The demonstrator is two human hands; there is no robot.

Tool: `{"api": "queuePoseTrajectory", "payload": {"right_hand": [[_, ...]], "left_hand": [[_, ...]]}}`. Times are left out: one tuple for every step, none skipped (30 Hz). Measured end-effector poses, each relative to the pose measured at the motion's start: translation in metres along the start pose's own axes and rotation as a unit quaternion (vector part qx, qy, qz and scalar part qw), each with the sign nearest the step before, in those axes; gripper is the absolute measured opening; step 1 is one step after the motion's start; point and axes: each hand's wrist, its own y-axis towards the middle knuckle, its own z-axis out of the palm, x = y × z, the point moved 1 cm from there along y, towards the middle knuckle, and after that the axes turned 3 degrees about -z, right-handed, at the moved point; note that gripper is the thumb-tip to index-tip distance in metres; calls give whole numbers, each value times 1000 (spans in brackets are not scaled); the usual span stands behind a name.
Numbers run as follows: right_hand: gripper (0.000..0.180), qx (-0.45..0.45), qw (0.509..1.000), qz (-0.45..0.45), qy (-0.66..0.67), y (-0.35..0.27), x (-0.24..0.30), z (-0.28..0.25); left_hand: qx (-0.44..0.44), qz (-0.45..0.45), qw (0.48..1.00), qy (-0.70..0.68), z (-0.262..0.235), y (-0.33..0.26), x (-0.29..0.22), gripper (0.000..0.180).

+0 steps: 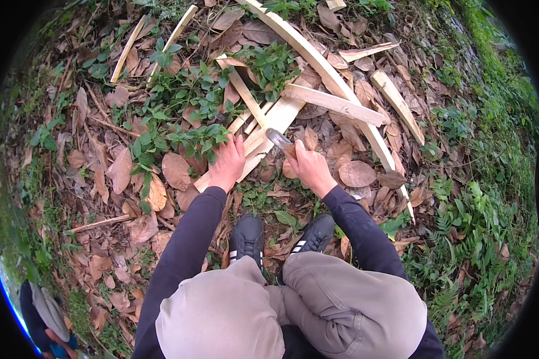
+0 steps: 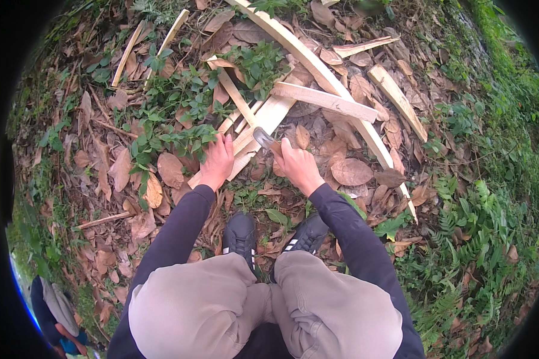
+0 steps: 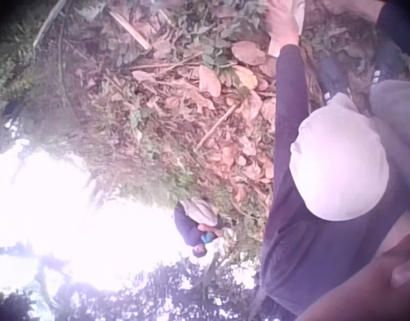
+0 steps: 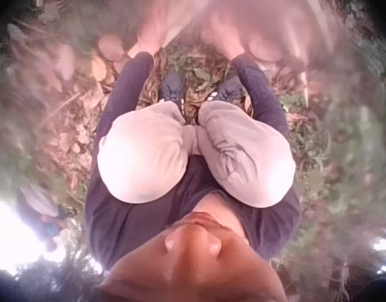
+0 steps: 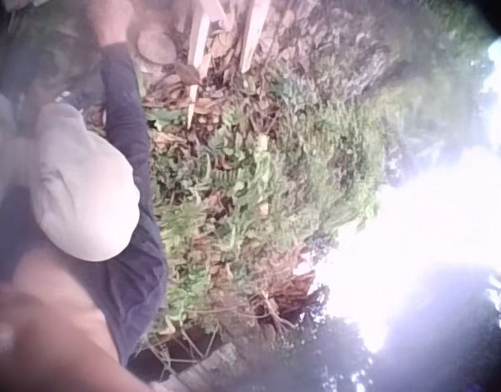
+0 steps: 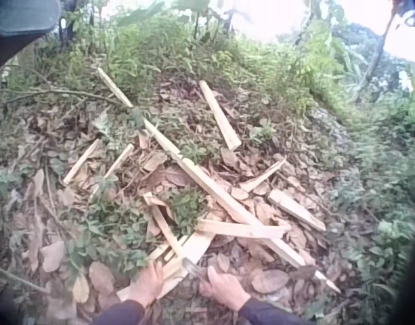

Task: The person sits on the forest floor and uses a small axe to split thin wooden planks into smaller pieces. They repeatedly pick up planks, position them on the ground, and strike them with the axe to create kindling.

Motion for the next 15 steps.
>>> {"api": "queuePoseTrajectory", "payload": {"right_hand": [[33,14,1000,-12,-5,9,18,-11],[34,28,999,-8,-19,8,23,-24],[34,-27,999,-25,5,14,22,-29],[34,-54,997,22,42,5,16,-37],[35,-90,990,52,90,5,12,-45],[35,-125,979,80,139,6,7,-53],[38,-189,958,95,194,-1,-5,-51],[38,-210,947,125,210,-4,-4,-50],[39,-230,934,155,227,-9,-2,-50],[39,-245,919,185,248,-13,3,-46],[35,-280,909,166,260,-21,3,-46],[32,-315,898,147,271,-29,3,-46],[30,-328,888,163,279,-35,4,-45],[32,-315,890,165,286,-43,6,-48],[35,-302,891,162,297,-48,13,-55]], "left_hand": [[-59,20,997,50,-3,-6,18,34],[-72,22,996,45,-4,-10,17,38],[-27,2,1000,8,-7,-10,22,41],[24,-5,999,-41,-6,-5,17,44],[16,9,999,-45,-8,-3,11,46],[7,23,999,-48,-8,-6,4,50],[45,70,996,-24,-19,-8,-14,54],[43,107,993,0,-24,-8,-16,52],[22,135,991,1,-22,-6,-12,48],[2,160,987,8,-22,-6,-3,45],[-9,163,986,45,-28,-6,-11,43],[-20,165,983,82,-34,-6,-19,42],[-54,189,979,60,-45,-7,-26,39],[-50,186,979,64,-60,-10,-42,40],[-21,146,989,0,-78,-14,-52,41]]}}
